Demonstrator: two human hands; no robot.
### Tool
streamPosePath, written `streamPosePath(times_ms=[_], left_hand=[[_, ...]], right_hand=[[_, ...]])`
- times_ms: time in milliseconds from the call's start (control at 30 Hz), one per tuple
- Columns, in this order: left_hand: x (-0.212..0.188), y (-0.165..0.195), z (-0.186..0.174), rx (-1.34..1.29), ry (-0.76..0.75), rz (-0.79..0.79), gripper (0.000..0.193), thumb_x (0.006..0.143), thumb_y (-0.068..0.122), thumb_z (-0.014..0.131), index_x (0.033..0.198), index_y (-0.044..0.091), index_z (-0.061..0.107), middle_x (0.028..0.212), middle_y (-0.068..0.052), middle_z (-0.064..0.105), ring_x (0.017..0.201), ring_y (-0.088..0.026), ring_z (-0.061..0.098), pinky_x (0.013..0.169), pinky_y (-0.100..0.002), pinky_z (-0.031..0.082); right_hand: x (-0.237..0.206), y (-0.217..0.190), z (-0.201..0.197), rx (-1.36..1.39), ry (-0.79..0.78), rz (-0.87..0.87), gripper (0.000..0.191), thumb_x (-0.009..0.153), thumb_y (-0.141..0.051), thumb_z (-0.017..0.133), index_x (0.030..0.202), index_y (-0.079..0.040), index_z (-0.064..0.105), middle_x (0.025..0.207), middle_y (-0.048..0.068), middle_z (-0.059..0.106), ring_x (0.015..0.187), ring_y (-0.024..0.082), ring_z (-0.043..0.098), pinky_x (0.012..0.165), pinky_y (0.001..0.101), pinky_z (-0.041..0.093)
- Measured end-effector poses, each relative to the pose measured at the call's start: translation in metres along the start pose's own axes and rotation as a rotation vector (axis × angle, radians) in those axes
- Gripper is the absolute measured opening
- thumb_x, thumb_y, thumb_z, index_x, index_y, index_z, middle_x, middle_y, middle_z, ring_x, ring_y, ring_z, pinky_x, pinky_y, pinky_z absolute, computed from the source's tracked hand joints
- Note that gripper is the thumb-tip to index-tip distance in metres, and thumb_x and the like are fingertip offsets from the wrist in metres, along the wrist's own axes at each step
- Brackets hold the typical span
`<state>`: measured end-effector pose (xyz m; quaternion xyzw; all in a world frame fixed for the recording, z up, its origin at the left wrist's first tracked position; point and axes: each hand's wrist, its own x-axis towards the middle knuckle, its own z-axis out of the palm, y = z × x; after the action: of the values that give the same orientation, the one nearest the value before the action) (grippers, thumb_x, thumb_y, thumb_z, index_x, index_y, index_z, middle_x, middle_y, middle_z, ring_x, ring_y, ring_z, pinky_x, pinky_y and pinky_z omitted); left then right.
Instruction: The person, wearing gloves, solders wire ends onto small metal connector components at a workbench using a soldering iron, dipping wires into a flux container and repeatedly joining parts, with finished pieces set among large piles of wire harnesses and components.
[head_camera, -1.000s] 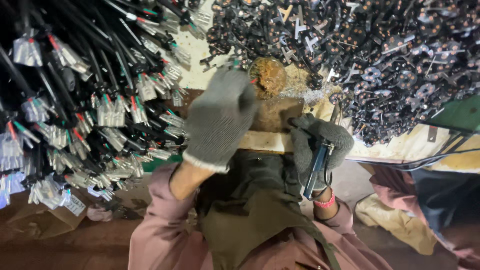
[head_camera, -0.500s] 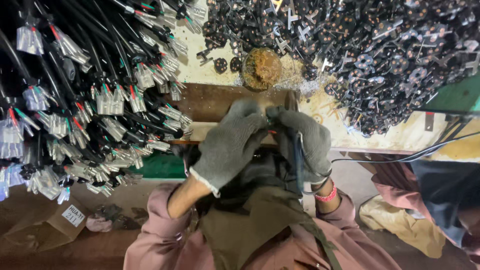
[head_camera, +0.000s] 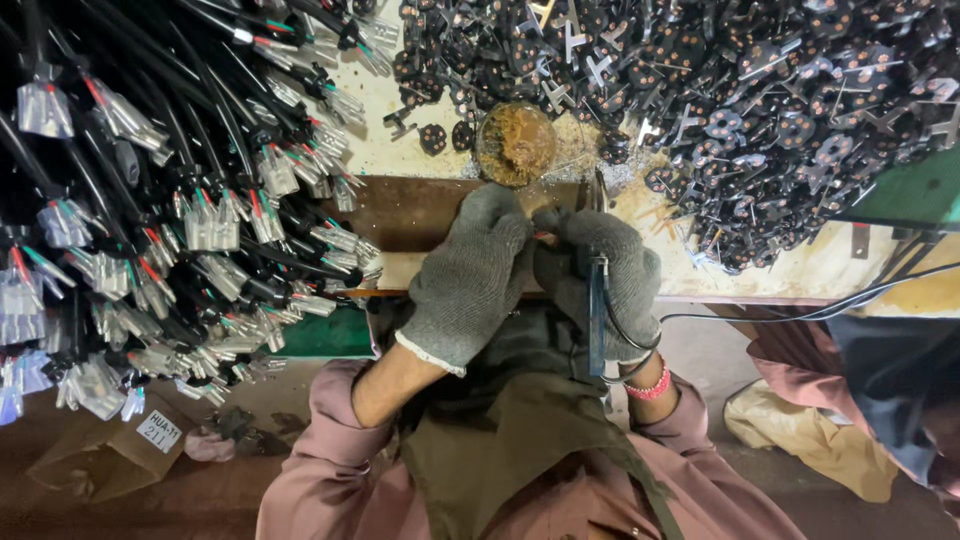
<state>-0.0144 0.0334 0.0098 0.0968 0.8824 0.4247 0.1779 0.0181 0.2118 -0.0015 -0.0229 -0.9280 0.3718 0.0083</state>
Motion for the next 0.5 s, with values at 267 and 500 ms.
streamPosePath(times_ms=[267,500], left_hand=[[0.006,-0.010,0.005,0.082,0.100,0.188,0.020,0.093,0.017,0.069,0.108,0.007,0.061,0.114,-0.015,0.063,0.106,-0.037,0.064,0.080,-0.046,0.056],[0.007,-0.011,0.005,0.104,0.132,0.256,0.021,0.090,0.014,0.067,0.107,0.005,0.060,0.113,-0.016,0.063,0.102,-0.037,0.064,0.079,-0.045,0.056]], right_hand=[[0.003,0.001,-0.002,0.042,-0.040,-0.112,0.046,0.084,-0.011,0.088,0.118,-0.008,0.059,0.111,0.007,0.077,0.099,0.027,0.076,0.085,0.0354,0.059],[-0.016,0.023,-0.015,0.363,-0.110,-0.024,0.032,0.093,-0.025,0.075,0.111,-0.009,0.054,0.113,0.004,0.069,0.100,0.023,0.071,0.087,0.0315,0.056]])
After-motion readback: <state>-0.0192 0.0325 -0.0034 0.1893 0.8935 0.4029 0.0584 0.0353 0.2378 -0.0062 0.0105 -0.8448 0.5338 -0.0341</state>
